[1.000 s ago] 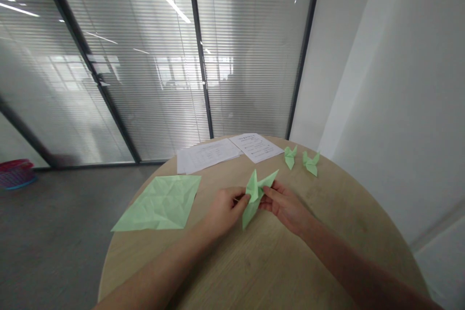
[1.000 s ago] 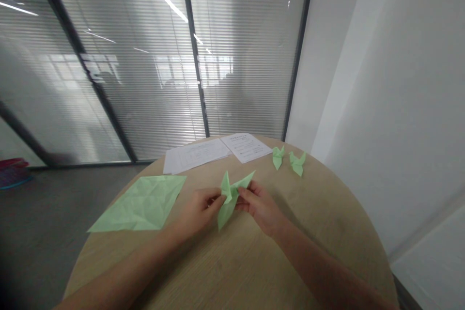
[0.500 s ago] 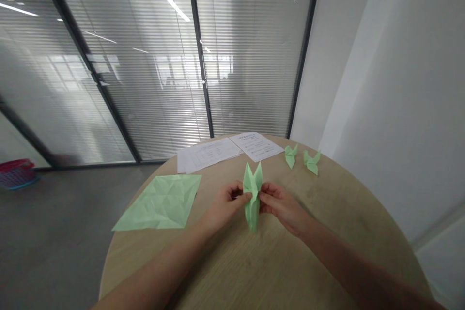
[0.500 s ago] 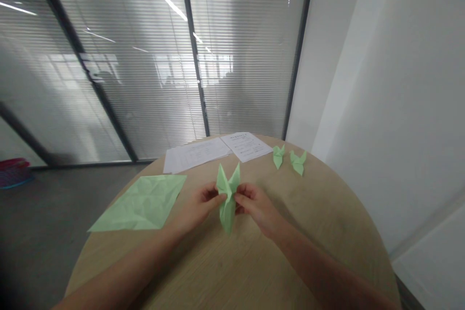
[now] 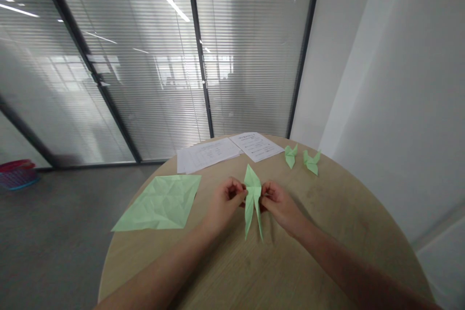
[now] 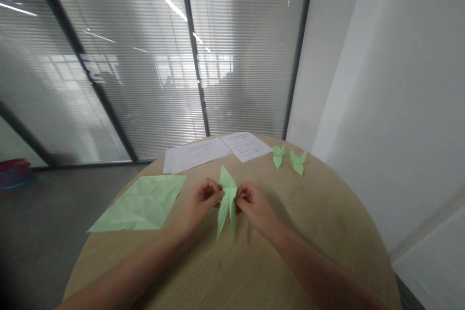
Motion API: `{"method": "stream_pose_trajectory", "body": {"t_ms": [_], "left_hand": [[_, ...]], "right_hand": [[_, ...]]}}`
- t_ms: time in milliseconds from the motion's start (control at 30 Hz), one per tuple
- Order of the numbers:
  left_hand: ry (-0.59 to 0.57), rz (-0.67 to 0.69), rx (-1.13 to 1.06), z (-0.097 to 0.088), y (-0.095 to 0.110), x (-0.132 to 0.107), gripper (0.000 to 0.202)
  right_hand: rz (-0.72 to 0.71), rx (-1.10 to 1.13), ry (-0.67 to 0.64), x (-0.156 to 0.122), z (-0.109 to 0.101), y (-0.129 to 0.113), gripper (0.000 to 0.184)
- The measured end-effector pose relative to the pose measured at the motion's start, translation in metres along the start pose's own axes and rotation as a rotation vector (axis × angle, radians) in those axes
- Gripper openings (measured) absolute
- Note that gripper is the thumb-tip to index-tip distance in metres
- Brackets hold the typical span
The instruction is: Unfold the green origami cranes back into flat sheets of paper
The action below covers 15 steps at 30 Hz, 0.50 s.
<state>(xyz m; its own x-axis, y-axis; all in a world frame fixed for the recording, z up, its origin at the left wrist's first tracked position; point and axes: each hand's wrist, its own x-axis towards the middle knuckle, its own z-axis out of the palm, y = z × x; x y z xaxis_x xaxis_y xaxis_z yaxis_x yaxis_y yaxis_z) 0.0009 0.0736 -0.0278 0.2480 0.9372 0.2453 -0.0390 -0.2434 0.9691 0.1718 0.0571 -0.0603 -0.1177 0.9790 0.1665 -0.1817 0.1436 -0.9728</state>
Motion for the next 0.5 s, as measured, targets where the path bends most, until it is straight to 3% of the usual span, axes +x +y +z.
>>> {"method": "stream_pose_trajectory", "body": {"t_ms": [200,367,500], "left_hand": [[-0.02,0.024,0.134,-0.0004,-0.0013,-0.0009,0.014],[-0.054,0.044,0.22,-0.0016,-0.0036,-0.0035,0.031],[-0.073,0.124,0.369,-0.0031,-0.004,-0.0064,0.034]], "right_hand": [[-0.035,-0.053,-0.027,0.0,-0.0004,0.0015,0.009],[-0.024,-0.044,-0.012,-0.0017,-0.0003,-0.0015,0.028],[0.024,-0.072,-0.007,-0.0007,-0.001,-0.0003,0.036]]}}
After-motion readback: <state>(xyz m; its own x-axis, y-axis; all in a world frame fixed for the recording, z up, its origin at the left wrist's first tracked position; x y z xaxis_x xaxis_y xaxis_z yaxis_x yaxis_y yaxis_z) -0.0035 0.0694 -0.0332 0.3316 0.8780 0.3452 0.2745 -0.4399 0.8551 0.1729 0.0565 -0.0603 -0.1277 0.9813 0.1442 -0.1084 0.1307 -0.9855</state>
